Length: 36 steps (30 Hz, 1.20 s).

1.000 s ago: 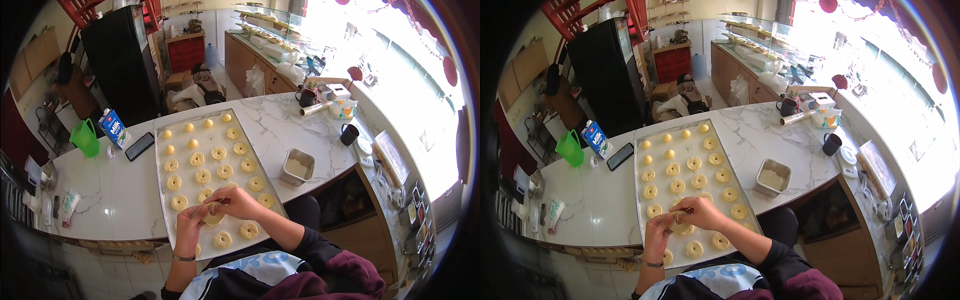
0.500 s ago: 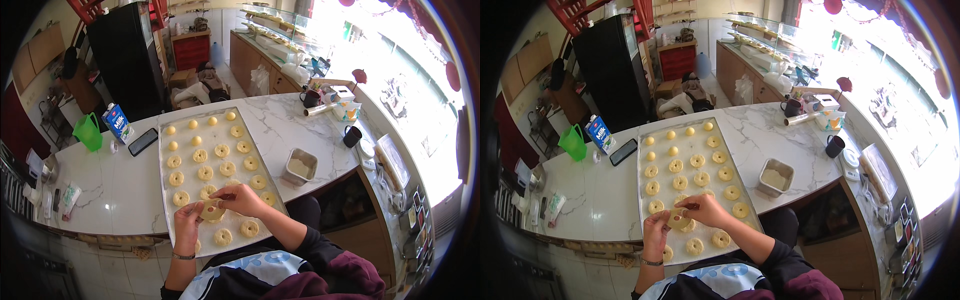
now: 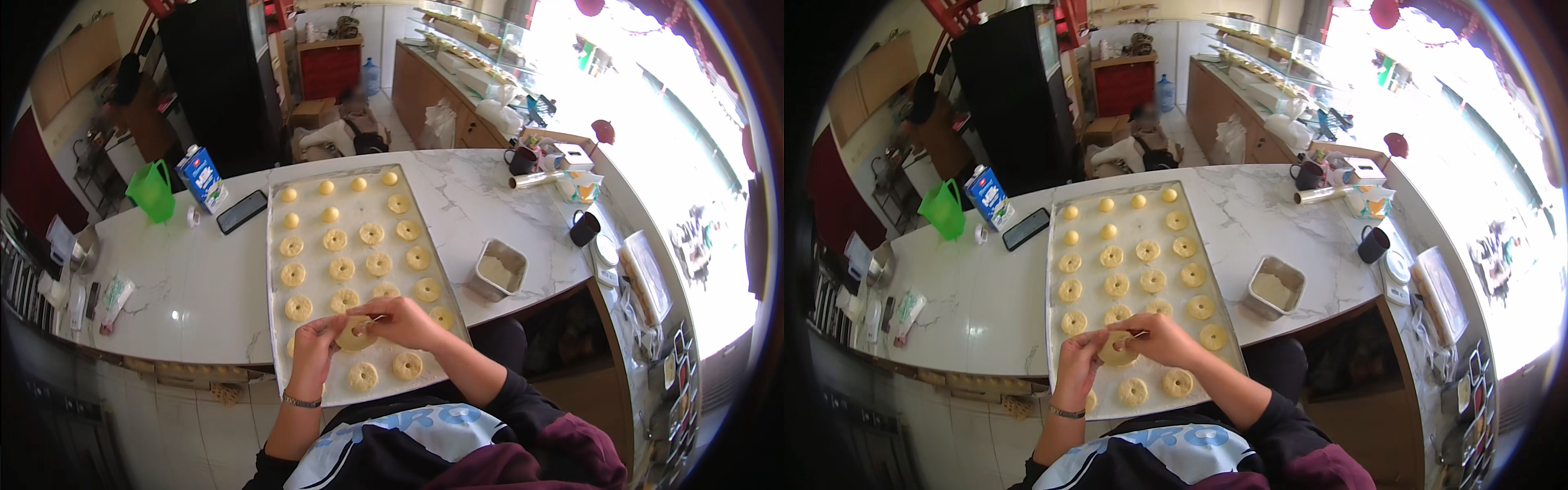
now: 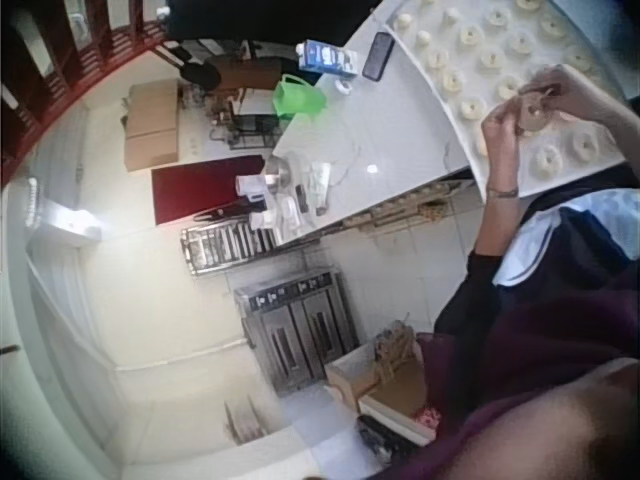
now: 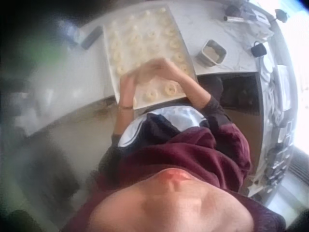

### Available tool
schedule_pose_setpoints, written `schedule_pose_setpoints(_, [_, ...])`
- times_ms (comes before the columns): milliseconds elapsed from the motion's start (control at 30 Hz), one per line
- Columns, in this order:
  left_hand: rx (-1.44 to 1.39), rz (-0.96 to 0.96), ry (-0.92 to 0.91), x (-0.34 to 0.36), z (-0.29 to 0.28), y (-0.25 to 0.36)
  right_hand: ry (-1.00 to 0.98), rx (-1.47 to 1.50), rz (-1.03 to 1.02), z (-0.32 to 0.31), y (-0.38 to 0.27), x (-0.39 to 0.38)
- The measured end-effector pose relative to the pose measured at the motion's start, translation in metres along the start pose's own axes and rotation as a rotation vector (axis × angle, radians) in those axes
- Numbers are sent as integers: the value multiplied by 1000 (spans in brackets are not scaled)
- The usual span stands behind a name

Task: The person prepares donut dough by hand on a large baking tray, poking holes into round dough balls and flattening them one by one.

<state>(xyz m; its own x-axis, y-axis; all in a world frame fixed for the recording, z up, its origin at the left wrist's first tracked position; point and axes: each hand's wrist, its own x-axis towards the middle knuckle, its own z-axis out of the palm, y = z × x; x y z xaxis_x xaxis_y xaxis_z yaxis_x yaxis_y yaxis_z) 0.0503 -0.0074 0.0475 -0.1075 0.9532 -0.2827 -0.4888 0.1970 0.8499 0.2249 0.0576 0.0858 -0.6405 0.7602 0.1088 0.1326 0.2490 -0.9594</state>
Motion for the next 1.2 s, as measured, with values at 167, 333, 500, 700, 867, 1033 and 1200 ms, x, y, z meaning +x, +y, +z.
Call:
schedule_pose_setpoints(167, [-29,-68,-59,7,15,-1,55,232,199,-17,10,-4])
schedule_pose_setpoints(333, [-60,-92,-34,8,14,-5,-19,153,235,-15,8,-7])
schedule_pose_setpoints(500, [1,-123,-64,9,17,-6,-46,150,242,-19,9,-3])
schedule_pose_setpoints(700, [-63,-116,29,12,17,-10,17,174,225,-22,24,-3])
schedule_pose_setpoints(867, [-52,-124,-26,13,18,-11,-2,51,155,-16,22,-3])
schedule_pose_setpoints(1033, [-92,-122,-25,15,18,-9,38,144,250,-22,20,-1])
schedule_pose_setpoints(1200, [-6,-154,-57,17,17,-12,-14,132,179,-17,19,1])
